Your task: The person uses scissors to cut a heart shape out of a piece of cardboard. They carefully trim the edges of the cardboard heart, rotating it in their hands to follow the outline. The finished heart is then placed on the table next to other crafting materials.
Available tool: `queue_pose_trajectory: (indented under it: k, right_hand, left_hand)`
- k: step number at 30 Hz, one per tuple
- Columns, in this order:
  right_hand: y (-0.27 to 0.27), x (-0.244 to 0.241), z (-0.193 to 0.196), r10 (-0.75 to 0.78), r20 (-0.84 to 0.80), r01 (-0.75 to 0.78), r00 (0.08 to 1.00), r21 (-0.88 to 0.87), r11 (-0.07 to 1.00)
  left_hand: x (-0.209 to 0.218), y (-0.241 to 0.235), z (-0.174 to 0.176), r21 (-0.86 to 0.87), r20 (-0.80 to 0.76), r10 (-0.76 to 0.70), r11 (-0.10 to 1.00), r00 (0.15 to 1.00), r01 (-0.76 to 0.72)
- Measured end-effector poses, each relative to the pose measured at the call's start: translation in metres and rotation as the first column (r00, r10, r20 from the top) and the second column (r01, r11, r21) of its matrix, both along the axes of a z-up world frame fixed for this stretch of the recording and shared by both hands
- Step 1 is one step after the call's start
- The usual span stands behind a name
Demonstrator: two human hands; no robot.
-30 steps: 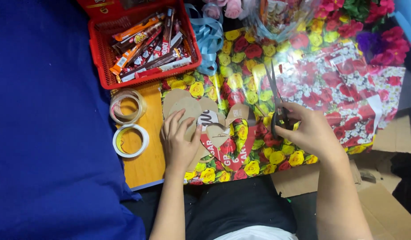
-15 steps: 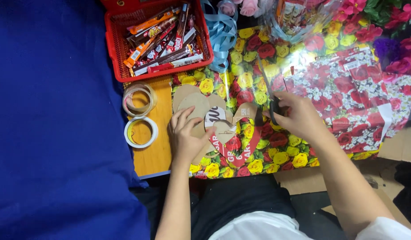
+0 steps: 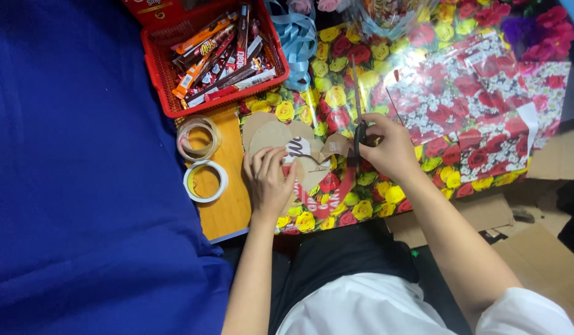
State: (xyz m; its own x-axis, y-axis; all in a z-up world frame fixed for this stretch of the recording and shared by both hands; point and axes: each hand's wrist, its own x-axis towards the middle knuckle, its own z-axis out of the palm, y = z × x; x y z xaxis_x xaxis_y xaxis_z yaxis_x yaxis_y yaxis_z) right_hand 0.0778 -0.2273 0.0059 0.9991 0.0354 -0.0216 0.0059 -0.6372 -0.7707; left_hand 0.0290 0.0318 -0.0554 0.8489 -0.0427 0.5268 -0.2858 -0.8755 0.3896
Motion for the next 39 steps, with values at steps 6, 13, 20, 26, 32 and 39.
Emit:
queue_pose_trajectory:
  k: [6,13,20,26,32,39]
  right_hand:
    - [0.017,-0.025,0.006,-0.09,-0.114,0.137,0.989,0.529,0.838]
    - [0.01,-0.052,0.023,-0.224,-0.141,0.256,0.964,0.703,0.664]
    - [0.005,-0.078,0.017,-0.393,-0.243,0.39,0.887,0.85,0.353]
    - [0.007,-0.093,0.038,-0.375,-0.262,0.383,0.889,0.875,0.296]
    - [-0.01,-0.095,0.012,-0.262,-0.203,0.303,0.944,0.848,0.435]
    - [-0.027,-0.095,0.014,-0.012,-0.149,0.119,0.989,0.728,0.675]
  left_hand:
    - [-0.001,0.005,0.001,-0.132,0.073,-0.025,0.991,0.997,0.035]
    - [-0.003,0.021,-0.013,-0.3,0.127,-0.032,0.951,0.991,0.069]
    - [-0.003,0.016,0.008,-0.295,0.092,0.011,0.955,0.996,0.017]
    - [-0.005,0.015,0.011,-0.299,0.084,0.045,0.954,0.995,-0.017]
    - [-0.005,0.015,0.011,-0.346,0.196,0.034,0.938,0.98,0.037]
    - [-0.012,0.008,0.034,-0.339,0.334,-0.084,0.919,0.939,0.202]
